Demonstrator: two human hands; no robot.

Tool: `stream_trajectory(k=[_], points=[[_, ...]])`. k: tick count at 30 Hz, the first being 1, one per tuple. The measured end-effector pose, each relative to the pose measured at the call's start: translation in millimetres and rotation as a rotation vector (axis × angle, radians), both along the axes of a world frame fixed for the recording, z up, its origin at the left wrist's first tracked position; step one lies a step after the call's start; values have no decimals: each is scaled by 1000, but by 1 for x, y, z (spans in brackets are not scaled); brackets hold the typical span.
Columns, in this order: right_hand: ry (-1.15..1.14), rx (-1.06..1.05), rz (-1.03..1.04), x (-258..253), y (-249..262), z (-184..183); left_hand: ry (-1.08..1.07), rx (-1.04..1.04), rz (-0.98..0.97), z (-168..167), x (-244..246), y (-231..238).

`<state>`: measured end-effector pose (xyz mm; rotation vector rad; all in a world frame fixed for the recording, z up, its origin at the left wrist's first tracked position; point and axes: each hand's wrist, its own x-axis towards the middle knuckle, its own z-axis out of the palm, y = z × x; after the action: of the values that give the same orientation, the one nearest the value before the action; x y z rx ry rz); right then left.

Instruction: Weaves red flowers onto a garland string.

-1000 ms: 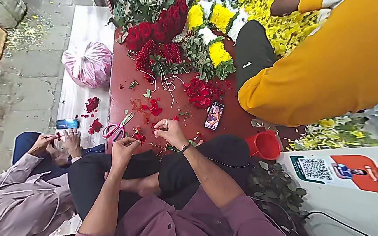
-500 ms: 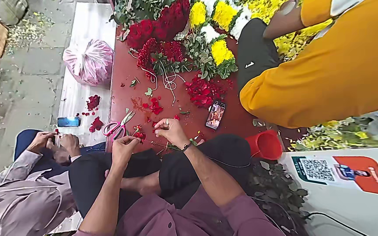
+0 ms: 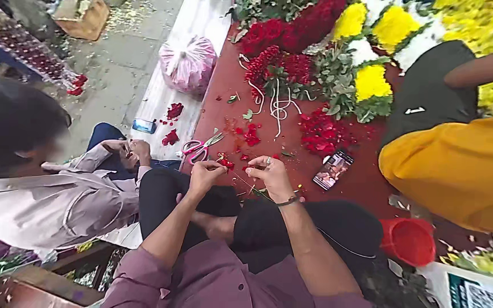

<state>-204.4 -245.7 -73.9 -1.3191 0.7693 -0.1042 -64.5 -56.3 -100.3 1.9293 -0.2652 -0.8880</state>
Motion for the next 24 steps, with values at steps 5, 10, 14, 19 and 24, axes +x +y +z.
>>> stream_trajectory(k=[5, 10, 14, 19, 24], points=[[-2, 40, 44, 7, 29, -6, 55, -59, -17, 3, -5, -5], [69, -91, -52, 14, 41, -17, 163, -146, -32, 4, -9, -6], [73, -171, -67, 13, 40, -18, 208, -176, -64, 7, -8, -7], [99, -220, -59, 12, 37, -21, 216, -174, -101, 9, -8, -8], [166, -199, 24, 11, 35, -23, 189, -115, -107, 6, -7, -7]])
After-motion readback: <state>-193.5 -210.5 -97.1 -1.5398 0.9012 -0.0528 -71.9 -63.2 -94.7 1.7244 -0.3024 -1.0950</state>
